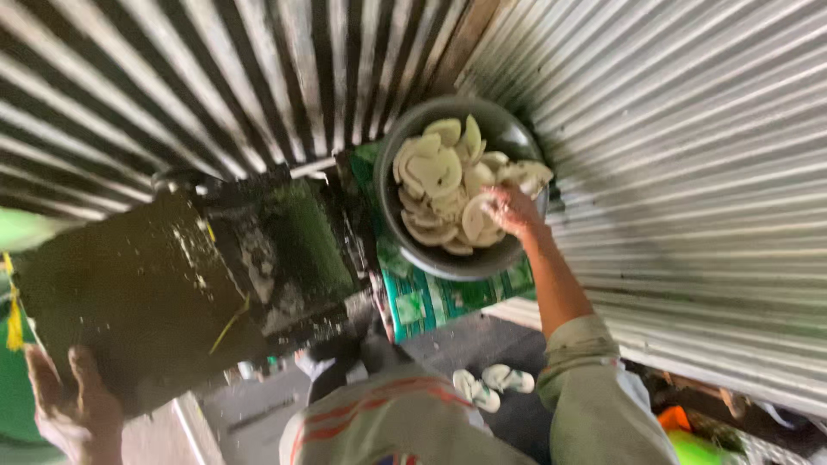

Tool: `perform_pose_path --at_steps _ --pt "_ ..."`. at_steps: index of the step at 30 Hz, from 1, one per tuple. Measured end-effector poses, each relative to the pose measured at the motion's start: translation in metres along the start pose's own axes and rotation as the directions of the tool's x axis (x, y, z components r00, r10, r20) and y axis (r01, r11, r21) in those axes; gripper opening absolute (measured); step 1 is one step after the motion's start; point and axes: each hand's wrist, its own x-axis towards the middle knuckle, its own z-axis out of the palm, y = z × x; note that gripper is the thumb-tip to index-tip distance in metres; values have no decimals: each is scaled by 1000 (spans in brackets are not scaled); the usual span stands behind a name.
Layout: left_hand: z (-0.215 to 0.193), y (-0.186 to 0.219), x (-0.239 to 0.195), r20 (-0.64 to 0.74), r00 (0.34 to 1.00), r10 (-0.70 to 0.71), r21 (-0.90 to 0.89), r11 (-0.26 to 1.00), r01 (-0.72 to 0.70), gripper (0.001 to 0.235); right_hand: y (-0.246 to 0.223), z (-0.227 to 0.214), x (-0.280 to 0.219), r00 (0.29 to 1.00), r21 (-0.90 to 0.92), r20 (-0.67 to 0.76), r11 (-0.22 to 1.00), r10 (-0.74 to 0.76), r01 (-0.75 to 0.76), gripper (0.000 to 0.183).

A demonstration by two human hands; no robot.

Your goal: The person grates coconut pieces using a manual grater, holding each piece by hand and pressing it against the rotating blade. The grated coconut falls into a green basin below while the remaining husks are placed into a metal bowl.

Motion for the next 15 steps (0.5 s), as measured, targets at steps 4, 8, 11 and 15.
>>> perform_pose_path --at_steps 4,8,11,15 --pt "13 -26 1 16 992 -123 -24 992 124 78 8 8 13 1000 341 -24 940 1 8 22" --pt "27 -51 2 -86 996 15 -110 994 -24 65 2 13 4 988 553 -138 833 73 16 37" --pt "33 -54 0 -59 992 -110 -225 970 94 53 -6 10 -5 979 270 -107 952 176 -142 23" --pt "34 -47 0 -89 993 -71 -643 766 -2 51 -28 6 -22 930 658 -70 718 361 -229 19"
